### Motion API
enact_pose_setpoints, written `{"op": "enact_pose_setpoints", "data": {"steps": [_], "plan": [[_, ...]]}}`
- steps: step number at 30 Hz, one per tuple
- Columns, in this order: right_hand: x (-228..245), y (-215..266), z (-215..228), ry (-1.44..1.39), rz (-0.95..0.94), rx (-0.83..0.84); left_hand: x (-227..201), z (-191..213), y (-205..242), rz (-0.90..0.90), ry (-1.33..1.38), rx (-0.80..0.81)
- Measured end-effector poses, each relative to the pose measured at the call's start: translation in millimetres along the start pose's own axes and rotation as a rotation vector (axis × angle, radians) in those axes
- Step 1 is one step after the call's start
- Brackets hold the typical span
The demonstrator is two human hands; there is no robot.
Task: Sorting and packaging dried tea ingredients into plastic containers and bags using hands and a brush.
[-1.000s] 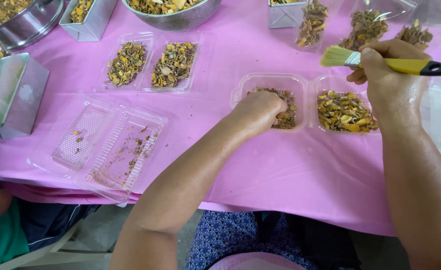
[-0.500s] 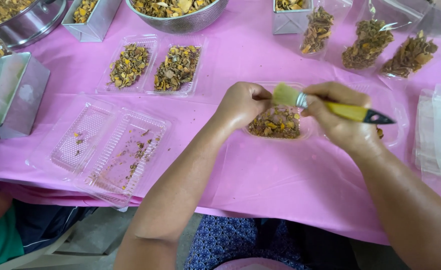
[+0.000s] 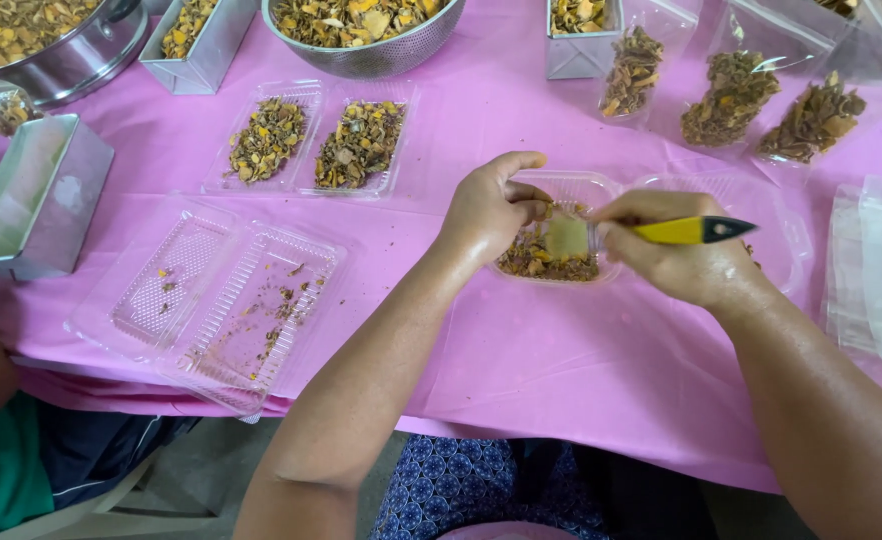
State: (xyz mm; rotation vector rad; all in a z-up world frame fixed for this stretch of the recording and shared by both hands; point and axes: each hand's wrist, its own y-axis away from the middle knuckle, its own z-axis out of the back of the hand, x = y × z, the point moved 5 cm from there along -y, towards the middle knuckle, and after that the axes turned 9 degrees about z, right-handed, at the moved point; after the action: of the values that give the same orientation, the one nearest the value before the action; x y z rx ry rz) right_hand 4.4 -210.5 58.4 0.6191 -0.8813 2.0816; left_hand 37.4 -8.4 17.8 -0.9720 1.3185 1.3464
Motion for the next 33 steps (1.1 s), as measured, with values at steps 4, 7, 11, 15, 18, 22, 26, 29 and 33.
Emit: {"op": "enact_pose_setpoints", "data": {"steps": [4,7,11,15,18,22,26,29,33], "plan": [[10,1,4,0.032,0.020,-0.058,-1,1,-2,-0.044,-0.039,-0.010],[8,6,14,-0.173,0.056,-0.277,3,1,-4,-0.016,-0.023,-0.010],[5,1,7,-0.132,-0.058,-0.103,8,-4,-11,-0.017,-0.007,-0.028],[-13,-3,28,0.034,-0.253,-0.089,0,-7,-10,-0.095,-0.052,-0.001],[-26,8,69,0.035,-0.054,-0.442,-20,-23,-1,-0.162,-0.088,0.018],[-70,4,87,-0.243,0.034,-0.669,-36,-66,-1,-0.160,-0.283,-0.025],[-80,2,89,-0.257,-0.136,-0.720,-37,-122,-1,-0.580,-0.655,0.154],[-76,4,86,-0.230,-0.121,-0.669,-43,-122,16,-0.653,-0.852,0.179],[-68,7,85,-0.197,0.035,-0.601,-31,-75,13,-0.128,-0.937,0.148]]}}
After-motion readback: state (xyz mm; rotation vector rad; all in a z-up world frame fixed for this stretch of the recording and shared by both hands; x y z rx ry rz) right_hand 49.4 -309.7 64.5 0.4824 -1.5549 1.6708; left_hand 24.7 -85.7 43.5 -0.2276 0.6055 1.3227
